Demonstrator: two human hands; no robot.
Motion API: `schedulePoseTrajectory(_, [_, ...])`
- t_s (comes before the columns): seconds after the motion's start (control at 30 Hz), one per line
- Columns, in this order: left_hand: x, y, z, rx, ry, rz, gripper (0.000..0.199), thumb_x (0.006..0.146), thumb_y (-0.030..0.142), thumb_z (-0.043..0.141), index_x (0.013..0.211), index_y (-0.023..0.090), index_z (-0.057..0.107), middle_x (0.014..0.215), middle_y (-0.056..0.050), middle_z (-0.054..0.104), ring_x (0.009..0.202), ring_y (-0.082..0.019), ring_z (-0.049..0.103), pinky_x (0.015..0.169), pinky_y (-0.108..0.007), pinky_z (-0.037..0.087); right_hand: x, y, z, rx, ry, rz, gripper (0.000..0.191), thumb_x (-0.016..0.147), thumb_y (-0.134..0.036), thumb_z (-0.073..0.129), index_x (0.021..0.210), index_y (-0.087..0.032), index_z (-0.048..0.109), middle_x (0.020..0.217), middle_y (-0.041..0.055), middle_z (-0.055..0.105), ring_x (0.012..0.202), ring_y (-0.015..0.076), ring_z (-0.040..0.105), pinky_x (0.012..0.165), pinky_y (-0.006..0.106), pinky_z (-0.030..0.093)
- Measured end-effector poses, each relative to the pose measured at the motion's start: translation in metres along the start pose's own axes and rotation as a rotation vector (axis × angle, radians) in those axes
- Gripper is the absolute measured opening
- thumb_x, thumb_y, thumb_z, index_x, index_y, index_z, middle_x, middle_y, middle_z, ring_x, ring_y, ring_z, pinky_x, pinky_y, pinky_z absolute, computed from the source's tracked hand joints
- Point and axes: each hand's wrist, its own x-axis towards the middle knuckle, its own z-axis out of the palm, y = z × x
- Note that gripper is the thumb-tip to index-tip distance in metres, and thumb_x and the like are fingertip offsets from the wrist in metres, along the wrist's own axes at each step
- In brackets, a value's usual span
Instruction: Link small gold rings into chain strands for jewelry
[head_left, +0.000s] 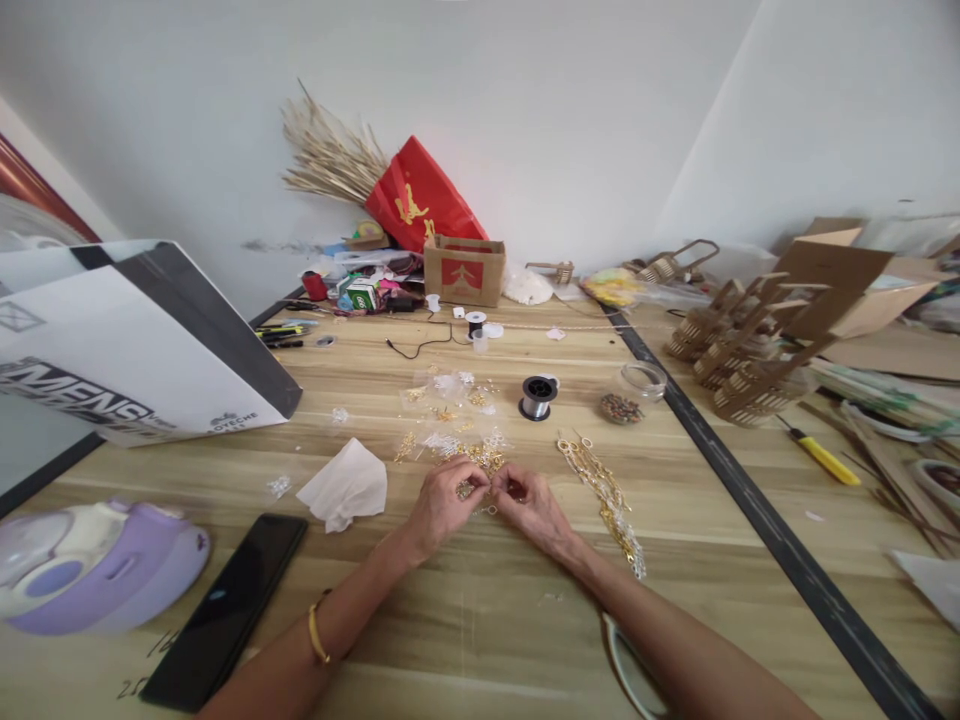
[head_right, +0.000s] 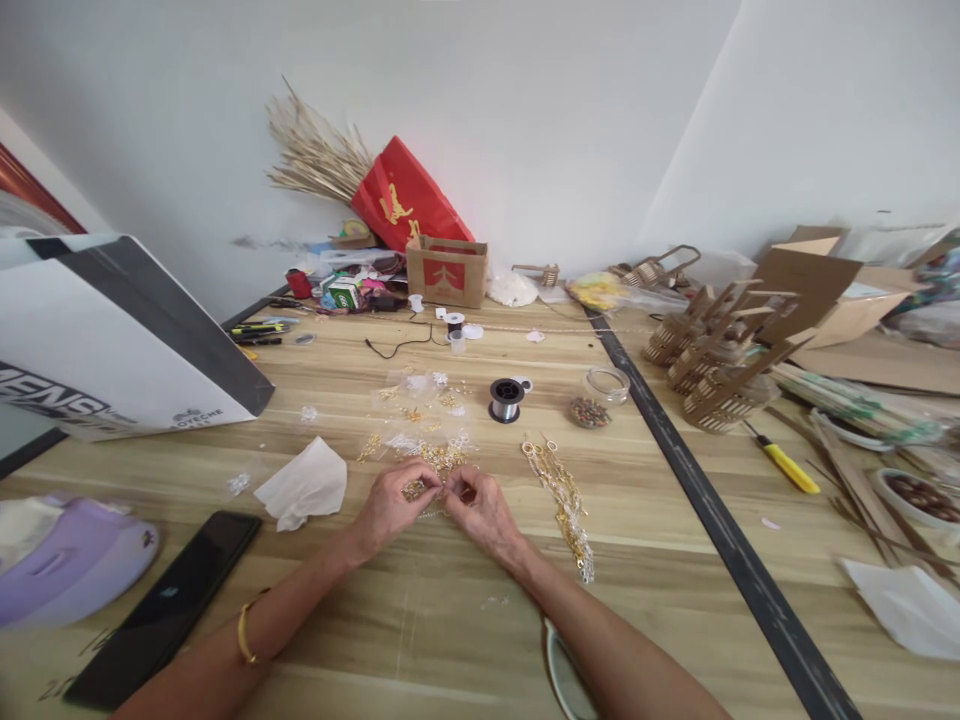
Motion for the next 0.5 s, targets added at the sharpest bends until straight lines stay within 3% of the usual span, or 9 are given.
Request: schedulePoseTrajectory(0.5, [0.0016,-0.0001,-0.0017,-0.026,0.013,-0.033,0.011,0.074,0.007,0.059,0.068,0.016,0.060,0.068,-0.003,0.063,0.066,-0.014,0.058,0.064,-0.025,0.046,0.0035,0.0029,-0.0023,0.093,0.015,0.031,0.018,0.075,-0.032,0.057,0.070,-0.014,0.058,0.057,-0.0036,0.048,0.052,0.0089,0.040,0.049,0.021,0.032])
